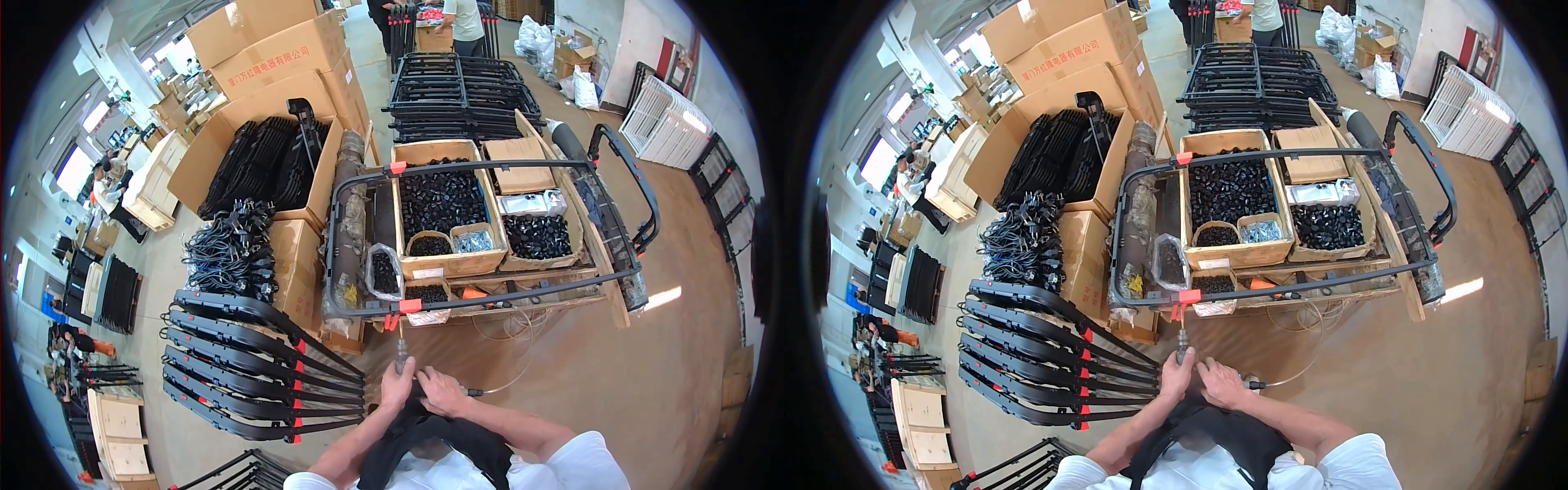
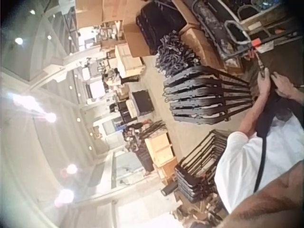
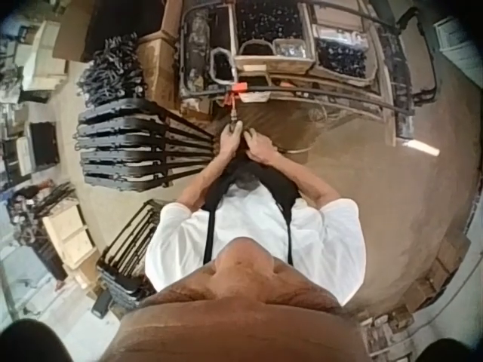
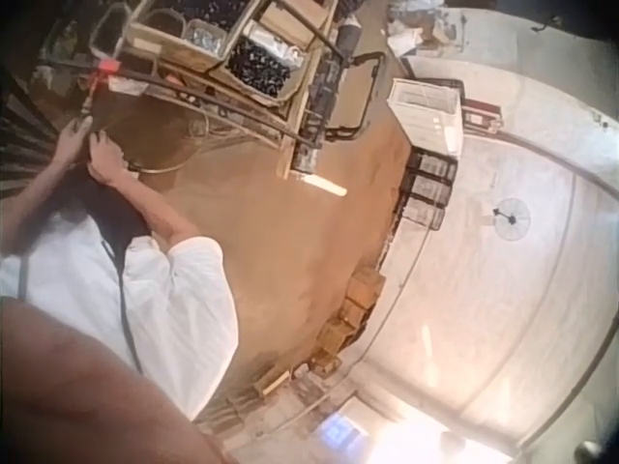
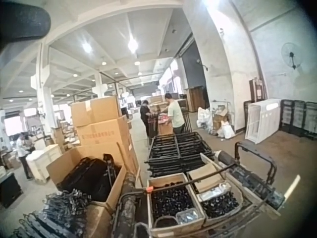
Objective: Assembling the housing, internal wiring, and handle components of a leaf blower on an industrial assembly line.
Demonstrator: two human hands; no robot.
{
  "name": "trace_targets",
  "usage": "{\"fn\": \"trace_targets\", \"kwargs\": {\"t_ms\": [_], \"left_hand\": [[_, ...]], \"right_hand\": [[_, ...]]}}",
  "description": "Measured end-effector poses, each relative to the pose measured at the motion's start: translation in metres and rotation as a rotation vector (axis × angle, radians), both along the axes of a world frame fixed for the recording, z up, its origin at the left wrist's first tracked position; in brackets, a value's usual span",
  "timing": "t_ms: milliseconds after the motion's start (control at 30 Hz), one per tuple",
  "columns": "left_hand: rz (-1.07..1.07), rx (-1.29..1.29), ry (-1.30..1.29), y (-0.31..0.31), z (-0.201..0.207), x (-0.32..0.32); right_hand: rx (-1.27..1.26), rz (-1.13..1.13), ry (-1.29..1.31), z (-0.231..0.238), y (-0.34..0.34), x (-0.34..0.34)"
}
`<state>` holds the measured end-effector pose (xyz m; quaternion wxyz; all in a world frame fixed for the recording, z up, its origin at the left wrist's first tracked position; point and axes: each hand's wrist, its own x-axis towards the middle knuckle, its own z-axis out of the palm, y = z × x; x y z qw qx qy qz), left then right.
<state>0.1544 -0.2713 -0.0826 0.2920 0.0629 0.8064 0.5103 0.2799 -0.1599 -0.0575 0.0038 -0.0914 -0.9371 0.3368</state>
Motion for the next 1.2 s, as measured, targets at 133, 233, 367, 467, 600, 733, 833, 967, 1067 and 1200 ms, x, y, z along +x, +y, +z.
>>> {"fn": "trace_targets", "kwargs": {"t_ms": [133,233,367,467,600,733,833,967,1067,1200], "left_hand": [[-0.055,0.038,0.019,0.018,0.008,0.003],[-0.064,0.056,-0.010,0.026,0.015,0.006],[-0.036,0.094,-0.053,0.028,0.012,0.006],[-0.047,0.076,-0.074,0.031,0.013,0.007],[-0.042,0.091,-0.072,0.035,0.013,0.007],[-0.027,0.098,-0.081,0.039,0.014,0.006],[-0.029,0.072,-0.077,0.039,0.008,0.003],[-0.034,0.055,-0.031,0.042,0.001,-0.001],[-0.067,0.009,-0.047,0.043,0.002,-0.002],[-0.075,-0.003,-0.013,0.043,0.001,-0.006]], "right_hand": [[0.007,-0.072,-0.066,0.008,0.009,0.007],[0.012,-0.107,-0.062,0.012,0.019,0.008],[0.018,-0.107,-0.071,0.017,0.021,0.008],[-0.009,-0.114,-0.089,0.017,0.025,0.010],[-0.034,-0.108,-0.096,0.017,0.030,0.010],[-0.073,-0.109,-0.115,0.009,0.034,0.010],[-0.081,-0.112,-0.112,0.006,0.035,0.008],[-0.089,-0.117,-0.061,0.006,0.038,0.007],[-0.070,-0.127,-0.066,0.008,0.039,0.005],[-0.080,-0.131,-0.105,0.020,0.041,-0.001]]}}
